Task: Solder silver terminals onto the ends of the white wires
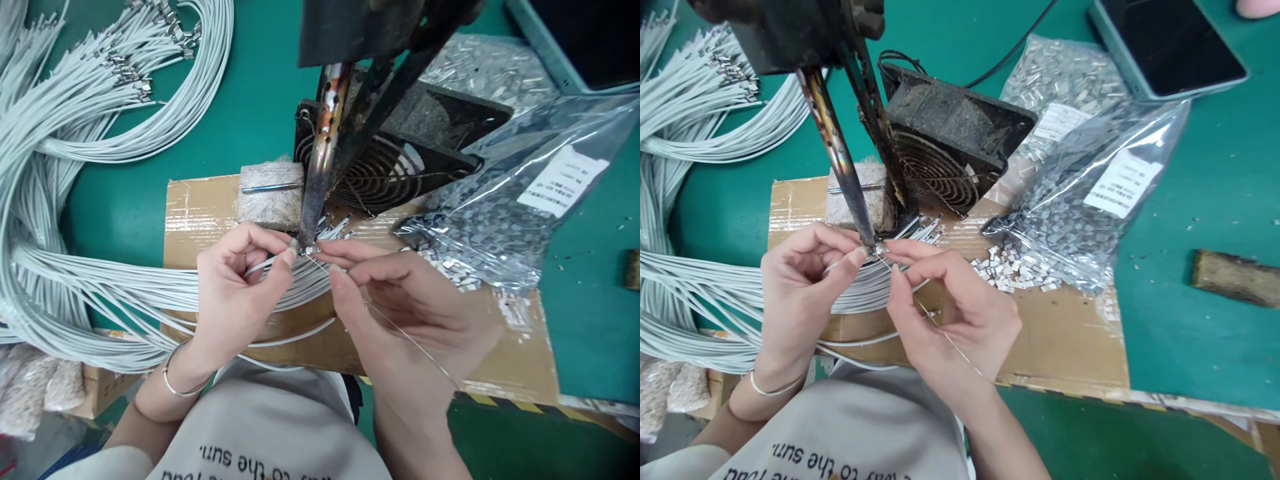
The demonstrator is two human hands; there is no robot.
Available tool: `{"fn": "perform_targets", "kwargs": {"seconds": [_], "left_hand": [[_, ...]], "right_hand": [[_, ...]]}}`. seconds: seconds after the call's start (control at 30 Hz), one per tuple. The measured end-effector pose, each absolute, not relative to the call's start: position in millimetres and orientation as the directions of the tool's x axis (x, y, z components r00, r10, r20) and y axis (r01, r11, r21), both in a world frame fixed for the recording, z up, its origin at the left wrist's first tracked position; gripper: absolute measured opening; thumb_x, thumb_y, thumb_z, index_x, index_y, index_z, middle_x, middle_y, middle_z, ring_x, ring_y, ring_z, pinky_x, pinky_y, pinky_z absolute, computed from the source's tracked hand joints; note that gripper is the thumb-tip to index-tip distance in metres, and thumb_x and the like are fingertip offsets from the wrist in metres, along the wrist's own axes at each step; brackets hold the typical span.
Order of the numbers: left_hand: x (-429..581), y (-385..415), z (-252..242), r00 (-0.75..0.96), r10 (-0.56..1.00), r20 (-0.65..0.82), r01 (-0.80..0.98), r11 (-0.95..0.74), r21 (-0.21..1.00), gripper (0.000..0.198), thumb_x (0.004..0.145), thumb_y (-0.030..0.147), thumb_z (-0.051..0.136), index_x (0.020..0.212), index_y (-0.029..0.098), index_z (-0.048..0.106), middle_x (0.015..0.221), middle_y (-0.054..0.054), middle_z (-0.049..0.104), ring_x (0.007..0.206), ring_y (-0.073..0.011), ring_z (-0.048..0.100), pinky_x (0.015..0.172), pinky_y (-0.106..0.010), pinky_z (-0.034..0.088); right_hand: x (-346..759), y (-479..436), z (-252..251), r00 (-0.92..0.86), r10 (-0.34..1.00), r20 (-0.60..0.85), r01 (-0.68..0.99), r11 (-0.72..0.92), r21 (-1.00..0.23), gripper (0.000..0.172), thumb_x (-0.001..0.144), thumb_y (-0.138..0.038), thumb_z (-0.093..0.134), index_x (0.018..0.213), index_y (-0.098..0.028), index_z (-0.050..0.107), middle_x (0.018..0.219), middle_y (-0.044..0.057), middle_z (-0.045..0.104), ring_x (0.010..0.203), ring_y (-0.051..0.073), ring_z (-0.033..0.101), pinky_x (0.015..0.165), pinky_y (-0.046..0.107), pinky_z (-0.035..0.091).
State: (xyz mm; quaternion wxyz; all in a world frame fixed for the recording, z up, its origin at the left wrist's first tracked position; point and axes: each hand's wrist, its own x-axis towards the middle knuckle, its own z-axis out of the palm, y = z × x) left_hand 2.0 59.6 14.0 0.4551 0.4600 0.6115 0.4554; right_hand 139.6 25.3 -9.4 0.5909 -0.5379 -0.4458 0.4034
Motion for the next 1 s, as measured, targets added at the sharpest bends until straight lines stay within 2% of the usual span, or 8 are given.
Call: {"fn": "perform_targets", "kwargs": {"seconds": [0.2,0.4,0.7,1.0], "left_hand": [[1.7,58.2,13.7,-0.158,0.979,-0.131,0.153,0.156,0.976,0.013,0.077,0.008,0.079,0.071,0.016,0.070,0.082,-0.003,0.079,0.048,-0.0033,0.039,0.043,-0.020,0.026],[0.0,58.2,12.6,-0.165,0.978,-0.129,0.163,0.156,0.974,0.012,0.077,0.009,0.079,0.071,0.016,0.071,0.083,-0.004,0.079,0.052,-0.0052,0.046,0.043,-0.021,0.028],[0.8,58.6,11.7,-0.152,0.980,-0.129,0.157,0.153,0.976,0.012,0.076,0.008,0.080,0.071,0.016,0.071,0.081,-0.002,0.078,0.048,-0.0031,0.040,0.043,-0.019,0.027],[1.4,58.9,13.7,-0.165,0.976,-0.143,0.139,0.166,0.976,0.013,0.075,0.008,0.080,0.070,0.015,0.071,0.081,-0.003,0.078,0.048,-0.0022,0.040,0.042,-0.018,0.026]], "right_hand": [[139.7,26.5,-10.7,0.268,0.958,0.101,-0.007,0.106,-0.994,0.023,0.088,-0.001,0.073,0.084,-0.024,0.070,0.108,0.000,0.084,0.101,0.015,0.082,0.093,0.025,0.065],[139.4,26.3,-11.3,0.262,0.960,0.099,-0.006,0.104,-0.995,0.022,0.088,-0.002,0.073,0.084,-0.023,0.070,0.109,-0.001,0.084,0.102,0.015,0.081,0.094,0.024,0.064],[141.6,25.6,-13.4,0.263,0.960,0.097,0.025,0.093,-0.995,0.020,0.089,-0.005,0.074,0.084,-0.024,0.070,0.107,0.002,0.084,0.101,0.018,0.082,0.088,0.029,0.067],[139.2,27.2,-11.7,0.269,0.958,0.098,-0.015,0.106,-0.994,0.022,0.088,-0.002,0.074,0.085,-0.024,0.070,0.108,-0.001,0.084,0.101,0.014,0.081,0.093,0.024,0.064]]}}
